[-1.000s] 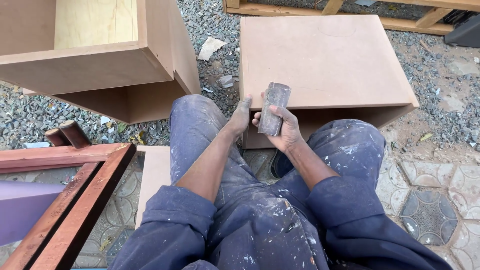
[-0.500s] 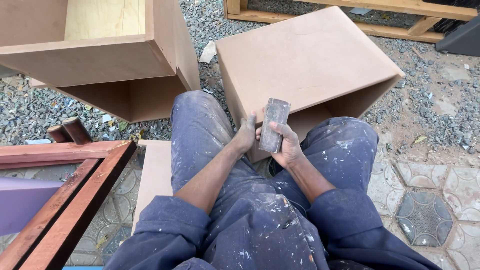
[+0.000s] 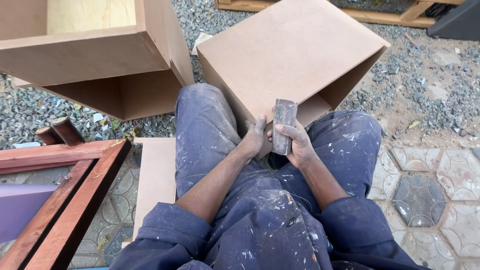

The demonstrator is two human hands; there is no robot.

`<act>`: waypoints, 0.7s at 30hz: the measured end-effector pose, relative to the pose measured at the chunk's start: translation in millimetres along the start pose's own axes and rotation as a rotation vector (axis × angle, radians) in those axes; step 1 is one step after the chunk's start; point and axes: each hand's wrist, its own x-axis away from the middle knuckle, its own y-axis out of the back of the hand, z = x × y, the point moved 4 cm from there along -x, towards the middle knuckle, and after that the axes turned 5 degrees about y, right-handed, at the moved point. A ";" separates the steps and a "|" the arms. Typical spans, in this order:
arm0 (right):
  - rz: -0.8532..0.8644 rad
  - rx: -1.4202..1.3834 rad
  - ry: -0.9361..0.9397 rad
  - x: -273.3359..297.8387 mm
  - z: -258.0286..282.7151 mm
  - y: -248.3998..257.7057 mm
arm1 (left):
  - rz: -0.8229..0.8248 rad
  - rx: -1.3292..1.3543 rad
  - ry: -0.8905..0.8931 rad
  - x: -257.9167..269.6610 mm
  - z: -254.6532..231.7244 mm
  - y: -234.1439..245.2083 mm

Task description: Sanding the corners and edges of a wooden box using a sanding block.

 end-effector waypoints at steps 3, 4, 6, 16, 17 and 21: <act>-0.051 0.121 0.043 -0.8 -1.2 9.3 | 0.006 0.076 -0.011 14.8 -12.5 6.0; -0.054 0.128 0.035 0.5 -2.7 14.4 | 0.011 0.084 -0.006 14.8 -12.5 7.2; -0.007 0.389 0.168 2.0 1.0 21.9 | -0.016 0.165 -0.009 13.8 -14.0 12.0; -0.102 1.220 0.115 9.8 29.1 -19.2 | -0.336 0.440 -0.181 -12.9 -74.5 94.6; -0.110 1.305 0.099 6.7 30.5 -25.8 | -0.345 0.479 -0.227 -22.2 -80.7 102.6; -0.059 1.656 0.125 -10.9 29.8 -59.3 | -0.297 0.754 -0.313 -9.5 -116.2 140.1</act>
